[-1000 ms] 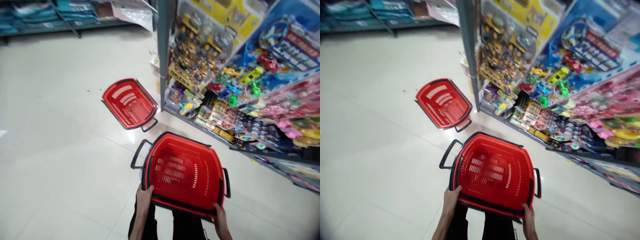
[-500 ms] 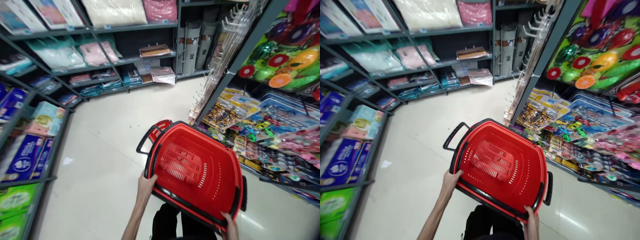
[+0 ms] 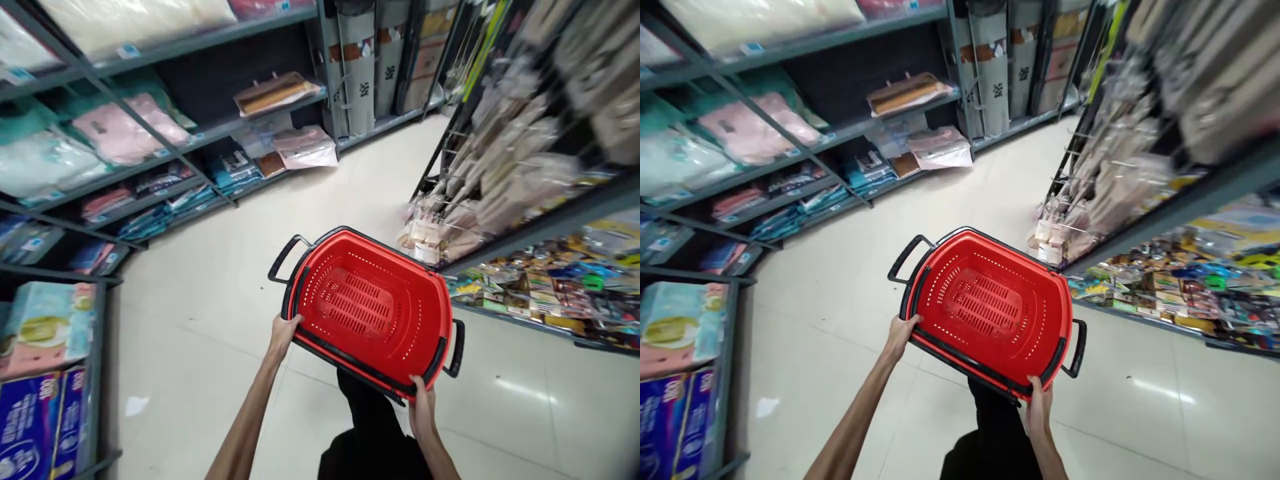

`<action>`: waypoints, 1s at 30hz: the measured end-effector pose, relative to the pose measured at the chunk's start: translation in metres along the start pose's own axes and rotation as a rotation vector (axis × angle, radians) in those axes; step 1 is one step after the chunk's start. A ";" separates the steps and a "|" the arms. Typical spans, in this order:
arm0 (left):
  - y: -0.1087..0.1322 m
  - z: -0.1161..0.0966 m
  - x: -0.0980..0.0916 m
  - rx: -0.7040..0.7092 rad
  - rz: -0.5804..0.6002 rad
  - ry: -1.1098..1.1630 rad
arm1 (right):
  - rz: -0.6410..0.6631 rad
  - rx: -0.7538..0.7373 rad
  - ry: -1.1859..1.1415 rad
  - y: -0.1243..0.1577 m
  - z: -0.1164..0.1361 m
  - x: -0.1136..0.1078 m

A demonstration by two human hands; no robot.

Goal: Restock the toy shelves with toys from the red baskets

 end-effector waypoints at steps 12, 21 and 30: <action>-0.155 0.099 0.072 -0.195 0.176 -0.184 | -0.170 0.085 0.335 -0.083 -0.107 0.009; -0.203 0.160 0.073 -0.303 0.308 -0.405 | -0.203 0.097 0.468 -0.104 -0.149 0.043; -0.197 0.180 0.008 -0.254 0.296 -0.461 | -0.178 0.108 0.478 -0.070 -0.181 0.110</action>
Point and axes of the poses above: each hand's wrist, its own y-axis away from the middle knuckle, its own x-axis out of the palm, z = x × y, the point moved 5 cm from there along -y, towards the middle knuckle, and after that the axes turned 11 degrees about -y, right-handed, at the moved point
